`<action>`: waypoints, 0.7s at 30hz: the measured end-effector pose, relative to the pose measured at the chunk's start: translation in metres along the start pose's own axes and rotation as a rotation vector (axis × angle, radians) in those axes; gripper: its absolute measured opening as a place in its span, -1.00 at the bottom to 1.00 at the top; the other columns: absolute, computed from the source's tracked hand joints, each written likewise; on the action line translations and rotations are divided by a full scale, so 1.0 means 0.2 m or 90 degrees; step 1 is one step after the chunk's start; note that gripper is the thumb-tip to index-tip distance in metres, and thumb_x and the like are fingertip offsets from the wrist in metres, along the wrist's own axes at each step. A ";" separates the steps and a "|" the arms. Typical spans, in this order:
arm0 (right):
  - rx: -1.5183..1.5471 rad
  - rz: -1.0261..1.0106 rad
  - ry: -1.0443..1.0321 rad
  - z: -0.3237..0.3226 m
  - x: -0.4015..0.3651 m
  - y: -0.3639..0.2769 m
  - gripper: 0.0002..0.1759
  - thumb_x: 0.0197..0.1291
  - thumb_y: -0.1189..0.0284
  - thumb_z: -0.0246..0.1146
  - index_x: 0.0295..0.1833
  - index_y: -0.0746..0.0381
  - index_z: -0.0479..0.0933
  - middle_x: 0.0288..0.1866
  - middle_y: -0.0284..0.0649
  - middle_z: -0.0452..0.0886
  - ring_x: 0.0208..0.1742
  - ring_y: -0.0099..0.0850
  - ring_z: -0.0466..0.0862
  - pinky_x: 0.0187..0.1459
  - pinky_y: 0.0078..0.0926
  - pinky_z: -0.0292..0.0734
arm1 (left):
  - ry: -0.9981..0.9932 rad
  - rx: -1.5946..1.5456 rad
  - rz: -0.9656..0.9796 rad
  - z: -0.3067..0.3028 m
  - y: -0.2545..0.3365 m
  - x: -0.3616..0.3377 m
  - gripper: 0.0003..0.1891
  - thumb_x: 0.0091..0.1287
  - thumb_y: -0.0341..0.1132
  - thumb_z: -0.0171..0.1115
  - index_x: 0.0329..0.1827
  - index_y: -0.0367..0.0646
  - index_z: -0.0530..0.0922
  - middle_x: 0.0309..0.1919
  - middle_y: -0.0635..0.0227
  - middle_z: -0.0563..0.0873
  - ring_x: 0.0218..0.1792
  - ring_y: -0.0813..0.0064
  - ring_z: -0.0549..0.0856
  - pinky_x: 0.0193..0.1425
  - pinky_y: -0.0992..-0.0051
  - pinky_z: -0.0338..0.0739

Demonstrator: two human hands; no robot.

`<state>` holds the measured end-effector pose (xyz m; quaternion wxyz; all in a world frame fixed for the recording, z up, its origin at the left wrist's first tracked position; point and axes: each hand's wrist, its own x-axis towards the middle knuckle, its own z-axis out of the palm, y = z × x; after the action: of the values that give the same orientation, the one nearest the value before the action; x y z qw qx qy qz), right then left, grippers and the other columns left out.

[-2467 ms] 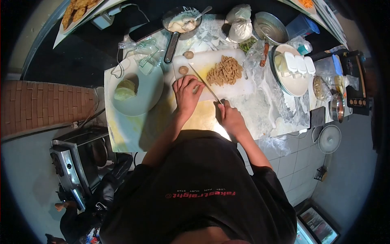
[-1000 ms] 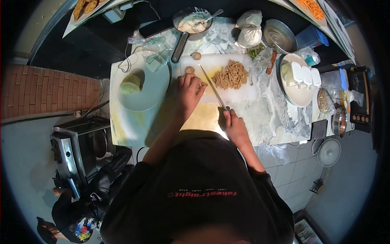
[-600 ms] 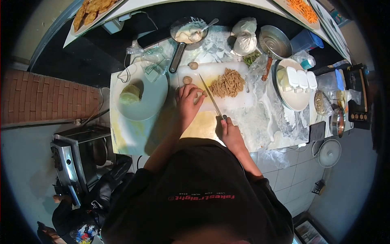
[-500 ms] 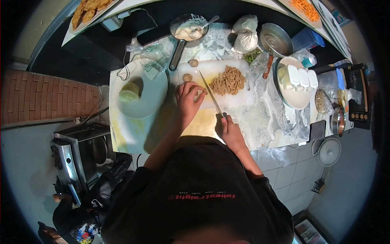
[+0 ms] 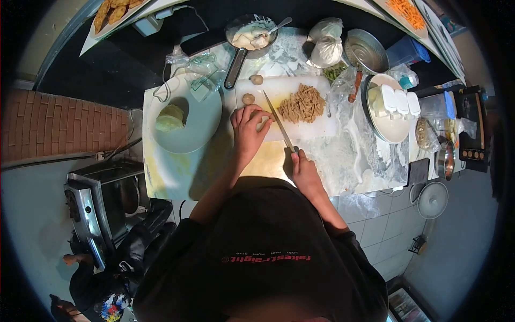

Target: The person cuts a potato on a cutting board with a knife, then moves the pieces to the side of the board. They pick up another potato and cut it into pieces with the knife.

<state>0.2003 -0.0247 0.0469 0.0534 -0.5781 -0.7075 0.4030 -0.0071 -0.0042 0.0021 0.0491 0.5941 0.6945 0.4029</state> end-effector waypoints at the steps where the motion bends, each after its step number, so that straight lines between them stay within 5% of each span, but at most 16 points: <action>1: 0.005 -0.001 -0.004 0.00 0.00 0.01 -0.55 0.63 0.19 -0.06 0.14 0.42 0.44 -0.43 0.35 0.61 -0.28 0.34 0.65 -0.27 0.18 0.54 | -0.003 0.000 -0.004 0.00 0.00 0.00 -0.81 0.18 -0.28 0.49 -0.14 0.07 0.75 -0.06 0.49 0.62 0.08 0.32 0.53 0.26 0.23 0.30; 9: 0.018 -0.002 0.012 0.00 -0.01 -0.01 -0.51 0.64 0.15 -0.09 0.06 0.42 0.45 -0.43 0.36 0.60 -0.29 0.35 0.64 -0.29 0.14 0.49 | 0.004 0.010 0.002 0.01 0.00 -0.01 -0.82 0.18 -0.26 0.50 -0.16 0.07 0.76 -0.06 0.51 0.62 0.08 0.33 0.53 0.25 0.25 0.30; 18: 0.004 -0.009 -0.042 0.00 0.02 0.02 -0.53 0.64 0.17 -0.11 0.22 0.37 0.43 -0.40 0.33 0.63 -0.24 0.33 0.66 -0.25 0.20 0.55 | -0.001 0.011 0.002 0.02 -0.01 -0.02 -0.87 0.17 -0.25 0.51 -0.26 0.02 0.78 -0.07 0.55 0.64 0.08 0.36 0.54 0.26 0.26 0.29; 21: 0.025 -0.014 -0.044 -0.04 0.03 -0.01 -0.54 0.65 0.14 -0.13 0.02 0.35 0.43 -0.38 0.32 0.63 -0.25 0.33 0.65 -0.23 0.15 0.50 | -0.002 0.006 0.001 0.02 -0.01 -0.01 -0.88 0.16 -0.26 0.52 -0.27 0.01 0.79 -0.08 0.55 0.66 0.05 0.37 0.55 0.25 0.27 0.30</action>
<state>0.2006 -0.0156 0.0510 0.0446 -0.5547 -0.7071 0.4363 -0.0056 -0.0035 -0.0030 0.0473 0.5954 0.6958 0.3989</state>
